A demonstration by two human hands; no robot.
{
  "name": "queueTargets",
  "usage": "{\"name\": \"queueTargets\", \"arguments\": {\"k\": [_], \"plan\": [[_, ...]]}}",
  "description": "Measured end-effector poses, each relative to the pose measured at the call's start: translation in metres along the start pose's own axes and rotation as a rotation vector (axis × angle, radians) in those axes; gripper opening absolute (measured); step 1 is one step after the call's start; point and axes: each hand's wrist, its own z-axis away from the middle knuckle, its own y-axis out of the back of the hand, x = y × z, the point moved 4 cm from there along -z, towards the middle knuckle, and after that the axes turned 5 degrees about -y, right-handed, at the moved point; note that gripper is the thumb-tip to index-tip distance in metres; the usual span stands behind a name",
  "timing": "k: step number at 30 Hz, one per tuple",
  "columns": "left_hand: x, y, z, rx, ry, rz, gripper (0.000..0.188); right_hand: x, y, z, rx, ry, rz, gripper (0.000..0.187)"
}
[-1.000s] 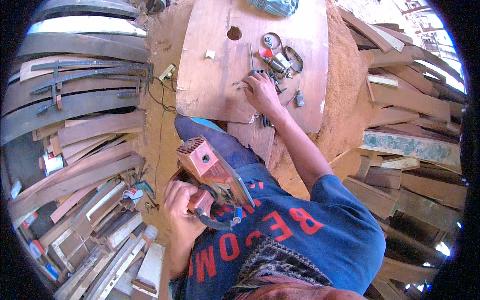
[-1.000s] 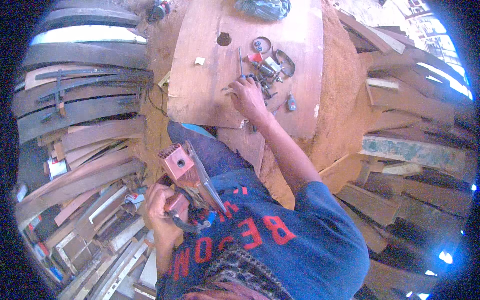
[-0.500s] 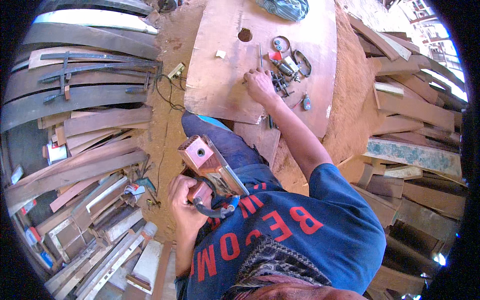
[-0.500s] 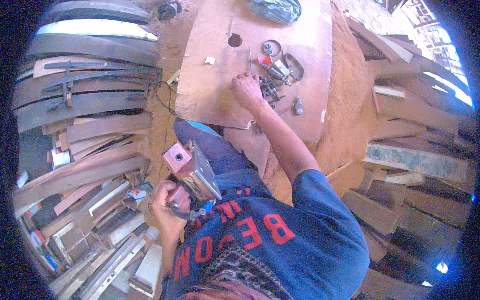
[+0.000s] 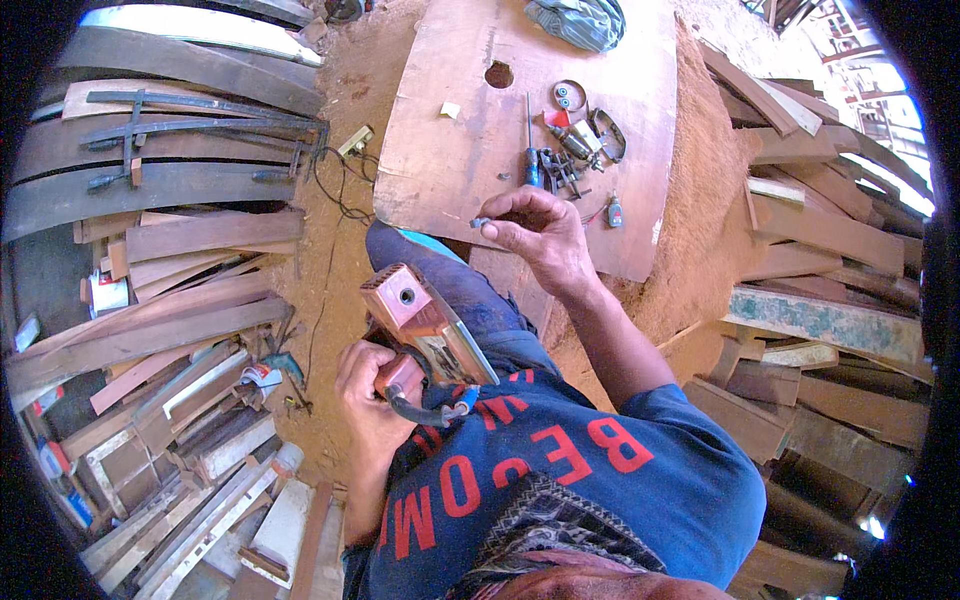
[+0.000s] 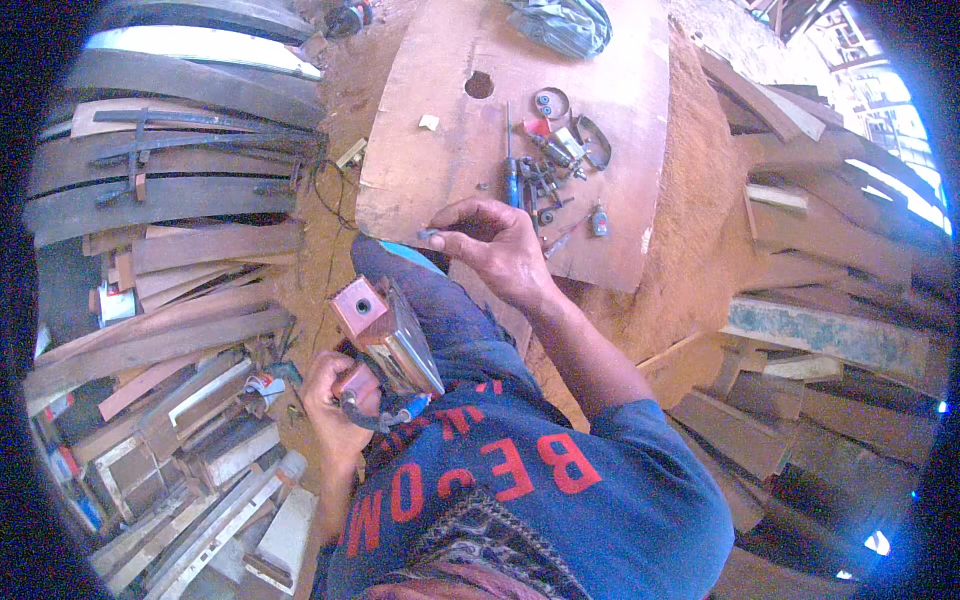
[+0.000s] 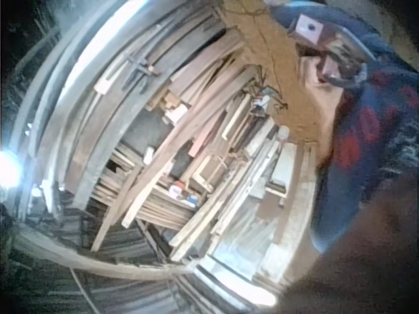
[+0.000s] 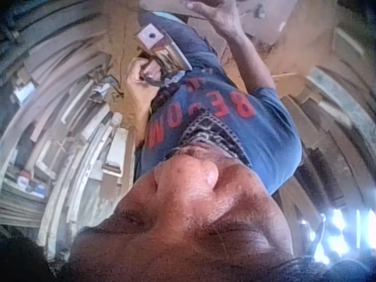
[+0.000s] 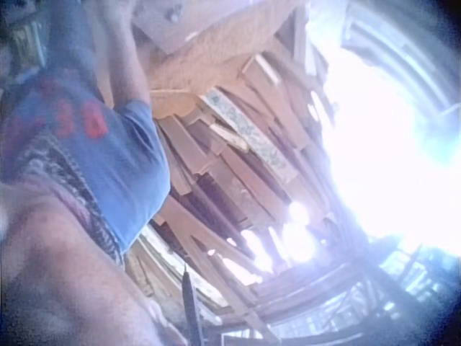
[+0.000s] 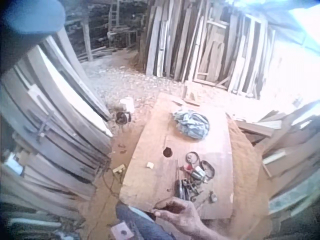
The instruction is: The person walks through a cluttered workshop and approaches a workbench. They pick up a small electrical component and a screwdriver, then proceed to assemble small metal parts onto the component by hand, manipulating wires and screws.
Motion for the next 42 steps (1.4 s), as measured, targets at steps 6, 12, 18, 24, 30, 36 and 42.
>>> {"name": "queueTargets", "arguments": {"k": [6, 12, 18, 24, 30, 36, 42], "plan": [[0.005, 0.001, -0.002, -0.018, -0.040, -0.008, 0.025, -0.010, -0.014, 0.014, -0.052, -0.004, -0.031, 0.015], [0.007, -0.001, -0.002, -0.032, -0.075, -0.030, 0.025, -0.004, -0.024, 0.019, -0.105, -0.078, -0.052, 0.014], [0.010, -0.004, -0.007, -0.068, -0.126, -0.082, 0.025, 0.002, -0.034, 0.026, -0.133, -0.142, -0.139, 0.012], [0.011, -0.006, -0.006, -0.051, -0.141, -0.096, 0.024, 0.006, -0.040, 0.027, -0.160, -0.066, -0.078, 0.012], [0.008, -0.007, -0.006, -0.055, -0.153, -0.100, 0.025, 0.010, -0.043, 0.027, -0.191, -0.064, -0.134, 0.011], [0.005, -0.008, -0.005, -0.056, -0.138, -0.069, 0.026, 0.015, -0.046, 0.028, -0.217, -0.146, -0.221, 0.010], [0.006, -0.007, -0.006, -0.053, -0.146, -0.069, 0.026, 0.022, -0.047, 0.026, -0.206, -0.251, -0.398, 0.010]]}}
